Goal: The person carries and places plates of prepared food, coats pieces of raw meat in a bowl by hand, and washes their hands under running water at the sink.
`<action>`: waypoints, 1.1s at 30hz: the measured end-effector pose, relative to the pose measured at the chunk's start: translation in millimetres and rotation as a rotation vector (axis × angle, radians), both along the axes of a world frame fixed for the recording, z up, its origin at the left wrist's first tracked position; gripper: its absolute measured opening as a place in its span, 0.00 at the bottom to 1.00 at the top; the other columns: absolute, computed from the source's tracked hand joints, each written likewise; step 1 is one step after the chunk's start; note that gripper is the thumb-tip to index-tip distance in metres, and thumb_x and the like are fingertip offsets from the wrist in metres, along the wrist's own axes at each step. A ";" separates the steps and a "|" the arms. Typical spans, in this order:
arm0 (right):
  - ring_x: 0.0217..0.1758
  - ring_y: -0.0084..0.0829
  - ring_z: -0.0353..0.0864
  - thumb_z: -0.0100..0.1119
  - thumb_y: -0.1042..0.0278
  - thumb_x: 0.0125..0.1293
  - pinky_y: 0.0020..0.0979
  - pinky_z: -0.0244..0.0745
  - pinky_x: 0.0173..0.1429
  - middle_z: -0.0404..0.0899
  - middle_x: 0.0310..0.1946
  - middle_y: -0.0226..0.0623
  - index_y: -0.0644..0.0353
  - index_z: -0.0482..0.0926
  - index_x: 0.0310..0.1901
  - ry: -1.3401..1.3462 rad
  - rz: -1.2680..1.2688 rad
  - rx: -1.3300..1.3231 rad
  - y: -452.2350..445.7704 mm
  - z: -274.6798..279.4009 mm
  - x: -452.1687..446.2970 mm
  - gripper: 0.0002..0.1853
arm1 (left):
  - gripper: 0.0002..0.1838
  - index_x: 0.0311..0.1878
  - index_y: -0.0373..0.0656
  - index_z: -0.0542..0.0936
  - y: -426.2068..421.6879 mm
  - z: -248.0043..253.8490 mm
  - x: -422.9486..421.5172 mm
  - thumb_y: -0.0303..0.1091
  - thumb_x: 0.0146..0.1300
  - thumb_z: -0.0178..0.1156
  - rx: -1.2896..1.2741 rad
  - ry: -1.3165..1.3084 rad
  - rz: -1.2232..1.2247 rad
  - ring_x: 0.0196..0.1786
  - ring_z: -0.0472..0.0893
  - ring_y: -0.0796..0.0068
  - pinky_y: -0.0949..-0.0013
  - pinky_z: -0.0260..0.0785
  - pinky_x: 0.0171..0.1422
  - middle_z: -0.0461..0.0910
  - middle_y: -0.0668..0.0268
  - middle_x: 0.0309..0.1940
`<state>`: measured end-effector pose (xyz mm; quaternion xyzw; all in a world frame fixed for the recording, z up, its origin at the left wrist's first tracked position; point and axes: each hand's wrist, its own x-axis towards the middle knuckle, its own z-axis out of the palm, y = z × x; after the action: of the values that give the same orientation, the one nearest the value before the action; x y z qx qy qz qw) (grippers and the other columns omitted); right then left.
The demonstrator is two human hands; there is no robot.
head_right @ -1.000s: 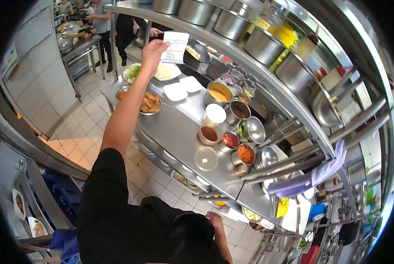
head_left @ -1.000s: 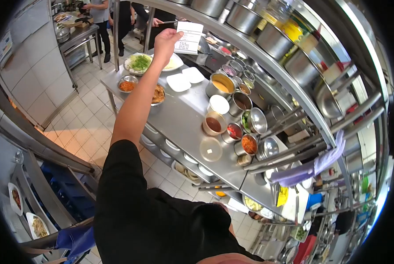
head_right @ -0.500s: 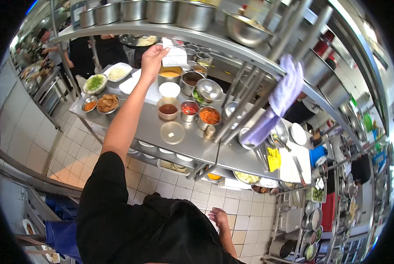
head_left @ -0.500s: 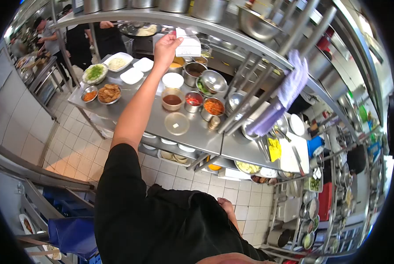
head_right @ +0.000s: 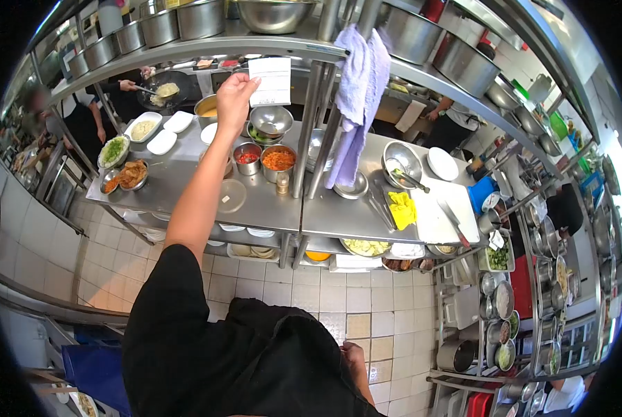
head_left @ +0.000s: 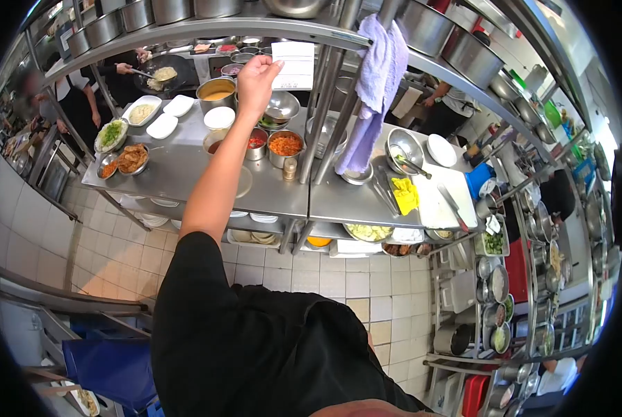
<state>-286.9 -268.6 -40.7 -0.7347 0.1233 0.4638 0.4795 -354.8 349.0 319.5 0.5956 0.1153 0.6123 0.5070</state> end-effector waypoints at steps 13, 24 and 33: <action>0.30 0.32 0.78 0.52 0.69 0.64 0.32 0.75 0.30 0.76 0.35 0.38 0.63 0.75 0.48 -0.020 0.022 -0.010 -29.7 -18.9 24.1 0.13 | 0.06 0.34 0.38 0.76 5.4 11.2 78.1 0.29 0.60 0.63 -0.009 -0.053 -0.026 0.29 0.73 0.87 0.81 0.64 0.33 0.78 0.71 0.27; 0.29 0.30 0.77 0.54 0.67 0.65 0.31 0.74 0.28 0.76 0.34 0.37 0.63 0.75 0.49 0.070 -0.040 -0.030 -42.2 -25.2 23.6 0.14 | 0.07 0.36 0.34 0.78 -2.4 25.5 87.9 0.28 0.59 0.64 -0.001 -0.131 -0.025 0.32 0.76 0.85 0.80 0.67 0.37 0.81 0.67 0.30; 0.30 0.35 0.79 0.52 0.65 0.62 0.33 0.77 0.29 0.77 0.34 0.43 0.69 0.75 0.45 -0.193 0.278 0.182 -49.3 -86.6 57.3 0.15 | 0.12 0.38 0.35 0.79 -9.8 15.6 76.0 0.34 0.59 0.66 0.092 -0.062 0.240 0.34 0.77 0.82 0.79 0.69 0.40 0.81 0.65 0.33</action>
<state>-229.6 -317.8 -127.3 -0.7394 -0.0685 0.4622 0.4847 -278.8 339.2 335.2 0.5812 0.1418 0.6911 0.4055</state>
